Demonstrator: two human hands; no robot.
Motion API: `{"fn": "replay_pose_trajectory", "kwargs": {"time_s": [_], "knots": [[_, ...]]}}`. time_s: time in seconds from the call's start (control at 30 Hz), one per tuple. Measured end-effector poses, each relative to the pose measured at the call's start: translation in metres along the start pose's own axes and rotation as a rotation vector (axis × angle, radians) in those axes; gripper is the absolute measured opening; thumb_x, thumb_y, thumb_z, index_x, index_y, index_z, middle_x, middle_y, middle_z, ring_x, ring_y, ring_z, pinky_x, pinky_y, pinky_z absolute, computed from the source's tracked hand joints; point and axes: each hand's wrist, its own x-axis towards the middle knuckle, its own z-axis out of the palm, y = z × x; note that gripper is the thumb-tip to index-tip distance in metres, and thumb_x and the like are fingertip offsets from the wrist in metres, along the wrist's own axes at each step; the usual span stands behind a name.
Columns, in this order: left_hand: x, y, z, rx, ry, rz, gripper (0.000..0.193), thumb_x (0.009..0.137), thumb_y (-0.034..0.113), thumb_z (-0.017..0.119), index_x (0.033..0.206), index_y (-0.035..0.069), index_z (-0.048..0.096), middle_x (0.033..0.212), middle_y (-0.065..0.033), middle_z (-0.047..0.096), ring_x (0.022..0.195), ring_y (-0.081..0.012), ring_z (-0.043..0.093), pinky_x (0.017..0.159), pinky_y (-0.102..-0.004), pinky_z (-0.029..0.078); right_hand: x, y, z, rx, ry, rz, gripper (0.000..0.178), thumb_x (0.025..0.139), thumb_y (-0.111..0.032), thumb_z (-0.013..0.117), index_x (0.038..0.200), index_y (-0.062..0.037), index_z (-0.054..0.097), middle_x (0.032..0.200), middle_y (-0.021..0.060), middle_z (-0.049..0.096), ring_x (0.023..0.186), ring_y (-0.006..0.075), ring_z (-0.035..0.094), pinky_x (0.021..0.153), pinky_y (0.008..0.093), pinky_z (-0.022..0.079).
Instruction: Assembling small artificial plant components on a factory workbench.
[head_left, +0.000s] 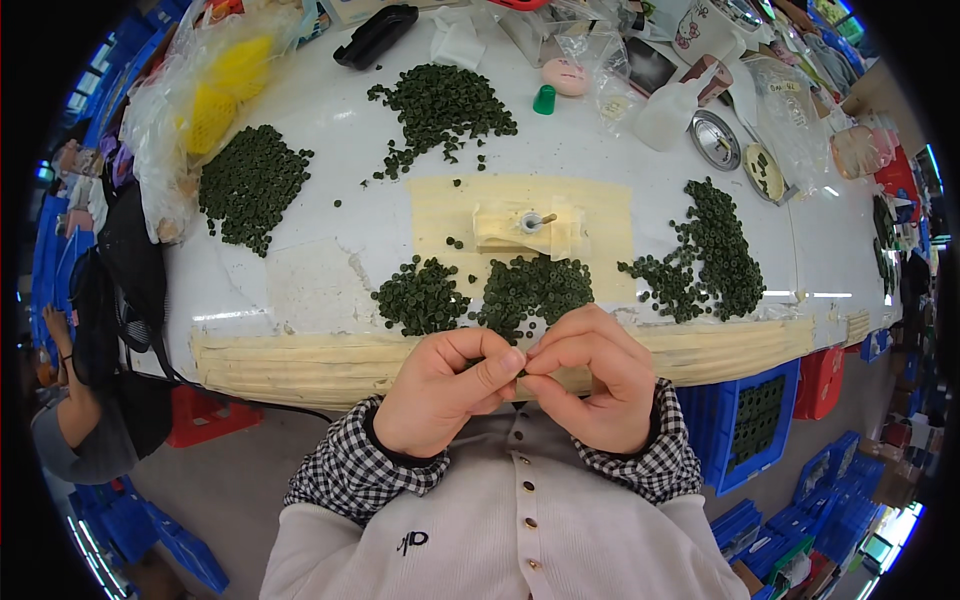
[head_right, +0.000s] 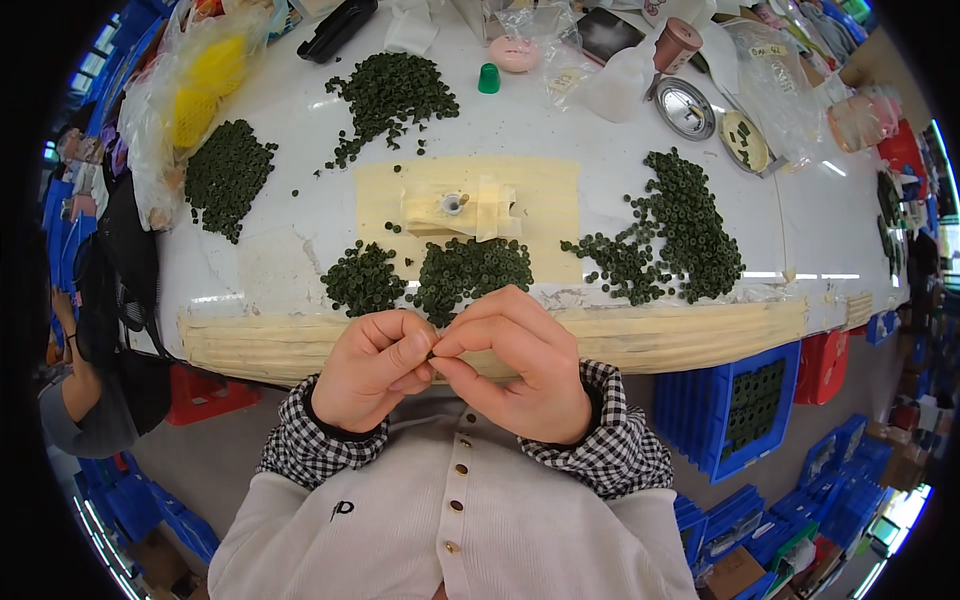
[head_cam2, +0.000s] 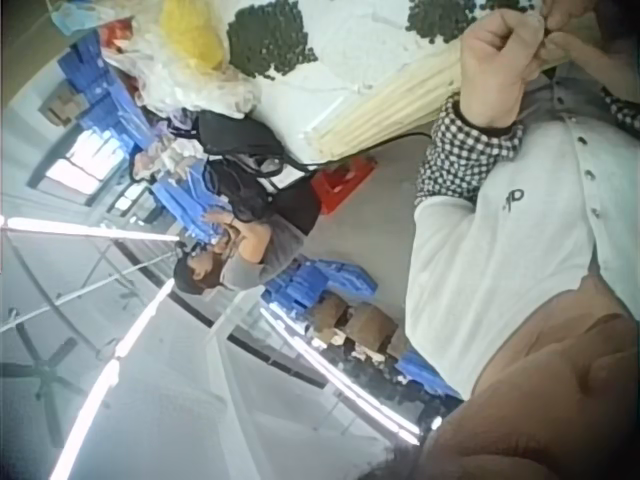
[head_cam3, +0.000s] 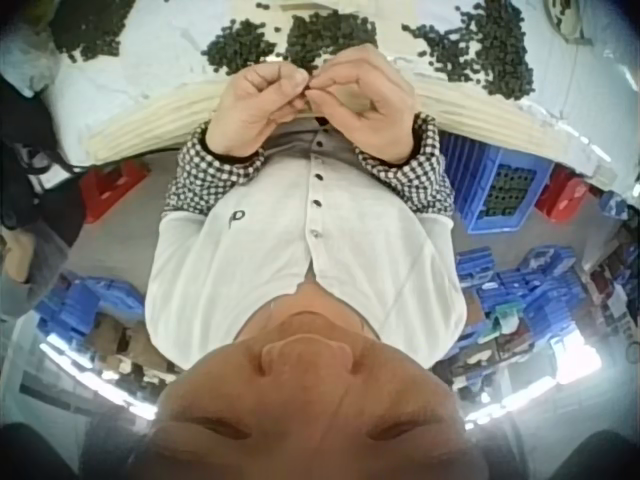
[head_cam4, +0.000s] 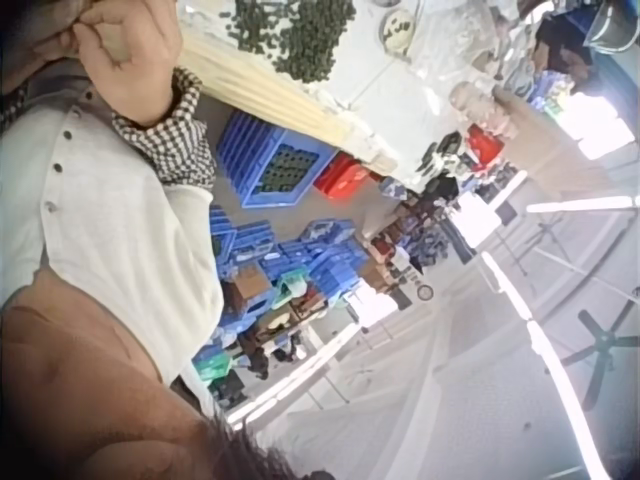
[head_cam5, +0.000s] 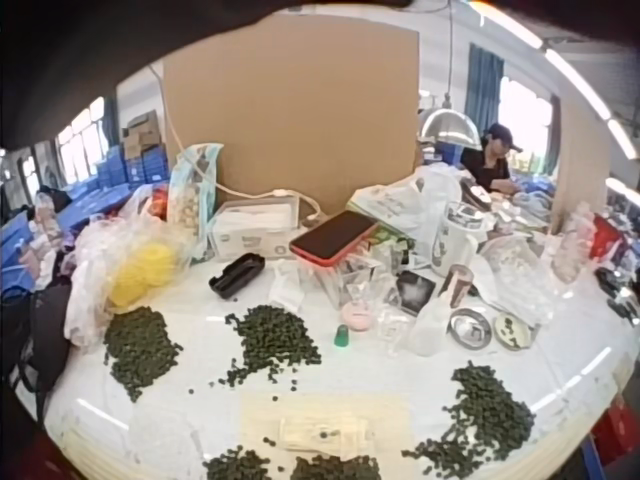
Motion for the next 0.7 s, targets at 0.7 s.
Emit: {"fn": "replay_pose_trajectory", "kwargs": {"time_s": [0.7], "knots": [[-0.002, 0.003, 0.001, 0.307, 0.085, 0.209, 0.011, 0.086, 0.005, 0.061, 0.093, -0.003, 0.064, 0.083, -0.0057, 0.065, 0.078, -0.0078, 0.058, 0.071, -0.0211, 0.046, 0.002, 0.001, -0.001, -0.193, 0.009, -0.104, 0.020, 0.066, 0.005, 0.071, 0.083, -0.0015, 0.062, 0.082, 0.0090, 0.059, 0.074, 0.0222, 0.058, 0.063, 0.0293, 0.047]]}}
